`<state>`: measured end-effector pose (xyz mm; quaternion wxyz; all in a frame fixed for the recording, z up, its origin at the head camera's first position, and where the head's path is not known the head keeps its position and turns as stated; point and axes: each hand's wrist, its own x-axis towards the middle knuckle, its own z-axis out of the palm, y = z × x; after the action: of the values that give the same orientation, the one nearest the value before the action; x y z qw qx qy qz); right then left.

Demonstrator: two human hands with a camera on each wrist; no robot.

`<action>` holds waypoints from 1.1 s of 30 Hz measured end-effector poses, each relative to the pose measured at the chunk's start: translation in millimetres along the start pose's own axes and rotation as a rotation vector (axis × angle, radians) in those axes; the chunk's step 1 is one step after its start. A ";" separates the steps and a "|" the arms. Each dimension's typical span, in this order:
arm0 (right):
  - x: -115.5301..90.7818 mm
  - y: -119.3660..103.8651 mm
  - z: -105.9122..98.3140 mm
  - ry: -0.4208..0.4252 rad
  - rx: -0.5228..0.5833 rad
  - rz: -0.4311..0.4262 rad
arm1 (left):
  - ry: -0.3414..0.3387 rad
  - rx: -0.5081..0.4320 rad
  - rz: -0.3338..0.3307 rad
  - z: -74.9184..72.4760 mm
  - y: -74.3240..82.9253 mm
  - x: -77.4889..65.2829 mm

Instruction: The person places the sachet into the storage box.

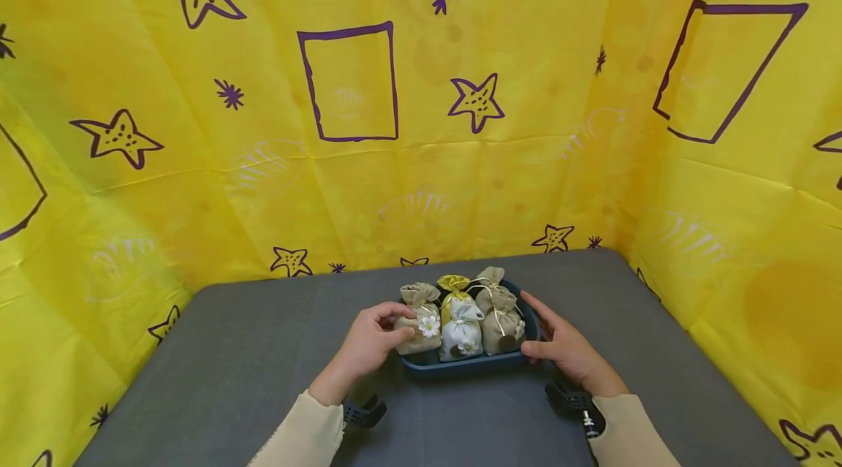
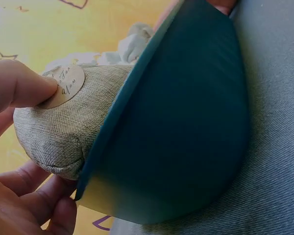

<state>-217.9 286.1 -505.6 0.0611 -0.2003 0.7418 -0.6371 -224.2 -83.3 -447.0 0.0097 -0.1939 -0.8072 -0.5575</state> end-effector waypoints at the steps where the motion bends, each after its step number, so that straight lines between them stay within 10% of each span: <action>1: 0.1 0.2 0.1 0.001 0.000 -0.001 | -0.001 0.002 0.005 0.5 -0.6 -0.2; 11: 0.5 1.9 -0.2 -0.011 0.020 -0.009 | -0.030 0.074 0.011 6.7 -5.0 -3.1; 19: 1.1 2.1 -1.2 -0.008 0.017 -0.004 | -0.046 0.215 0.141 5.9 -10.1 -0.1; 33: 0.6 0.5 -0.1 -0.007 0.017 -0.004 | -0.051 0.201 0.041 4.9 -9.5 -2.8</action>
<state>-218.6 286.0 -506.0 0.0640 -0.2035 0.7357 -0.6428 -223.7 -82.5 -458.1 0.0199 -0.2225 -0.8548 -0.4684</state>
